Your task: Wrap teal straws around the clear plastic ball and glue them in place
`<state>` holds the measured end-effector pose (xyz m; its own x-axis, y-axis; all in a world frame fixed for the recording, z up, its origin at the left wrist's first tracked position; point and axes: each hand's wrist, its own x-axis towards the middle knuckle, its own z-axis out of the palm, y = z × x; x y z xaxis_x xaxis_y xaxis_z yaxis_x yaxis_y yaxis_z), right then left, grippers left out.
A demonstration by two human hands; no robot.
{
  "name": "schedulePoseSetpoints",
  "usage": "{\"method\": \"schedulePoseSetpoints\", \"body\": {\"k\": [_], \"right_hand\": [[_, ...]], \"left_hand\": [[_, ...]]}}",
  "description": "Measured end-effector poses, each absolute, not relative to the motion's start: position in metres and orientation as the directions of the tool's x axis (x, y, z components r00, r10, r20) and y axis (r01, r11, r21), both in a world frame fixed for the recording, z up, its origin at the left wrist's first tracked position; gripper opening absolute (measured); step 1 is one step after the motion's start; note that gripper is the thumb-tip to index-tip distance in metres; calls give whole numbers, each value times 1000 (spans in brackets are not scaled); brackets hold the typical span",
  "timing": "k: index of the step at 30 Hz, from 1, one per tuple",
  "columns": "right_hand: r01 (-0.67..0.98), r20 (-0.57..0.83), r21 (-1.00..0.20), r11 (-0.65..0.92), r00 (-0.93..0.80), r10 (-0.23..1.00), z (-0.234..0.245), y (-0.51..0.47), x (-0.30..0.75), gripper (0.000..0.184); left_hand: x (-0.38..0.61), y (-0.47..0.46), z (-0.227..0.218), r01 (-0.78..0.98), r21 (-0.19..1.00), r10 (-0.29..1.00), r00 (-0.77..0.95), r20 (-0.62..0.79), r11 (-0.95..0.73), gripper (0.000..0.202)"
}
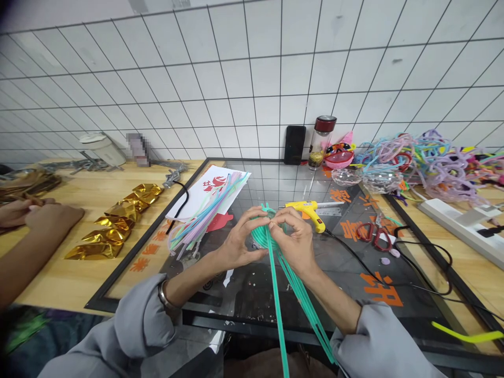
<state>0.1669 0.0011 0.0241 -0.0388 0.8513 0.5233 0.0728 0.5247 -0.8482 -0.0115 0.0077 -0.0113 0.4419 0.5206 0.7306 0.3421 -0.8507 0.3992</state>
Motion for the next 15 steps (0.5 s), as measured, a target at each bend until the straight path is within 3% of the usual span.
{"method": "schedulePoseSetpoints", "body": {"k": [7, 15], "right_hand": [[51, 487, -871, 489, -40, 872, 28, 0, 168, 11], [102, 456, -888, 449, 59, 888, 30, 5, 176, 30]], "left_hand": [[-14, 8, -9, 324, 430, 535, 409, 739, -843, 67], [-16, 11, -14, 282, 522, 593, 367, 717, -805, 77]]}}
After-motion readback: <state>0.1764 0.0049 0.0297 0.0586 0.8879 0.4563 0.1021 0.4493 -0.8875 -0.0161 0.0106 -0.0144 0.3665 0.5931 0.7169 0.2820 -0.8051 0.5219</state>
